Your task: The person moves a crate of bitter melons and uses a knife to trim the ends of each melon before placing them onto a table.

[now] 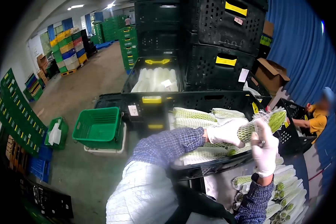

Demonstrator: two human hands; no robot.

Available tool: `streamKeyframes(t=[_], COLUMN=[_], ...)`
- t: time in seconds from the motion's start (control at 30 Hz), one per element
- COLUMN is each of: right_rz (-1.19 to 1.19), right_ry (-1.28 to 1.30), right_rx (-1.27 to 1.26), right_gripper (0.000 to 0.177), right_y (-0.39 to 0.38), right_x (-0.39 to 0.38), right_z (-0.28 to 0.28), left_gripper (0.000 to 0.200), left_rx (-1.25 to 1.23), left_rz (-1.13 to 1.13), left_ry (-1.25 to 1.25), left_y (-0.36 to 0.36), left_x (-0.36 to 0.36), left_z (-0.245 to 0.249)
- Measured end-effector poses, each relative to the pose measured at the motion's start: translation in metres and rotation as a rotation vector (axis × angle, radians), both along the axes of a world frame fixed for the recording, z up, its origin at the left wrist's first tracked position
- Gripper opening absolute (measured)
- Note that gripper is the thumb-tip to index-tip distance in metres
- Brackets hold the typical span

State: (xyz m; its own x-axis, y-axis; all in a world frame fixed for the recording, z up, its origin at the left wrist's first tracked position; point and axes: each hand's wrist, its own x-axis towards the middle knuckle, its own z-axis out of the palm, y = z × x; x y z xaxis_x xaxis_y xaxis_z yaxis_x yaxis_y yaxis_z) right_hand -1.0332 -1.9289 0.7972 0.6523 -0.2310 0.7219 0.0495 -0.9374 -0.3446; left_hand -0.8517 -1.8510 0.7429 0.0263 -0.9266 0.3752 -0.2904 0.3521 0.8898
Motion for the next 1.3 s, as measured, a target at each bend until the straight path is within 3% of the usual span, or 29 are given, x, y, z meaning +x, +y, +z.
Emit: streamKeyframes(t=[0.07,0.13,0.2,0.23,0.27,0.33,0.37,0.43,0.5,0.57,0.63,0.87,1.03,1.07,1.1,1.13,1.17,1.23,1.27,1.3], right_rz=[-0.037,-0.032,0.002,-0.004,0.052,0.047,0.092,0.128,0.119,0.092,0.080,0.086,0.099,0.088,0.165,0.158,0.176,0.129,0.075,0.009], right_ry=[0.152,0.317,0.307,0.354,0.350,0.292,0.272,0.276,0.296,0.296,0.309,0.310,0.166,0.206,0.060,0.113,0.065,-0.046,-0.113,-0.250], right_rx=[-0.176,-0.369,-0.431,-0.345,-0.280,-0.312,-0.317,-0.252,-0.216,-0.187,-0.192,-0.154,-0.139,-0.093,-0.090,-0.061,-0.027,-0.003,-0.011,0.032], right_gripper=[0.056,0.063,0.065,0.062,0.065,0.070,0.072,0.075,0.077,0.075,0.076,0.075,0.056,0.056,0.056,0.053,0.046,0.034,0.029,0.017], right_y=[0.009,0.014,0.020,0.026,0.027,0.027,0.022,0.015,0.013,0.012,0.022,0.016,0.023,0.022,0.020,0.018,0.014,0.008,0.006,0.004], right_x=[0.000,0.004,0.005,0.006,0.007,0.006,0.006,0.003,0.001,0.000,-0.003,-0.007,-0.006,-0.005,0.001,-0.002,-0.002,-0.007,-0.011,-0.016], right_z=[0.003,0.002,-0.004,-0.003,-0.004,-0.007,-0.010,-0.010,-0.012,-0.019,-0.021,-0.029,-0.029,-0.030,-0.034,-0.033,-0.039,-0.038,-0.034,-0.035], left_gripper=[0.083,0.069,0.057,0.049,0.051,0.059,0.055,0.064,0.085,0.089,0.095,0.092,0.095,0.102,0.107,0.107,0.103,0.085,0.071,0.068], left_rx=[-0.130,0.060,0.191,0.189,0.148,-0.706,-0.382,-0.010,0.028,0.024,0.133,0.005,-0.045,-0.025,-0.092,-0.092,-0.095,-0.160,-0.076,-0.069], left_rz=[-0.147,-0.174,-0.229,-0.206,-0.302,-0.210,-0.265,-0.286,-0.283,-0.314,-0.241,-0.186,0.052,0.042,-0.081,0.039,0.004,-0.090,0.061,0.054], left_ry=[0.116,0.214,-0.160,0.203,0.325,-0.679,-0.284,0.235,0.373,0.397,0.598,0.312,0.172,0.188,0.129,0.040,0.183,0.194,0.060,0.099], left_y=[0.004,0.020,0.016,0.021,0.021,0.017,0.020,0.006,-0.003,0.002,0.021,0.000,-0.006,0.000,-0.011,-0.010,-0.003,-0.006,-0.008,-0.002], left_x=[0.002,0.005,0.017,0.015,0.019,0.030,0.025,0.032,0.040,0.026,-0.004,0.011,0.028,0.022,0.031,0.029,0.028,0.030,0.029,0.026], left_z=[-0.001,0.001,0.005,-0.001,-0.006,0.000,0.001,-0.014,-0.021,-0.004,0.026,0.009,-0.037,-0.022,-0.024,-0.020,-0.020,-0.012,-0.009,-0.005])
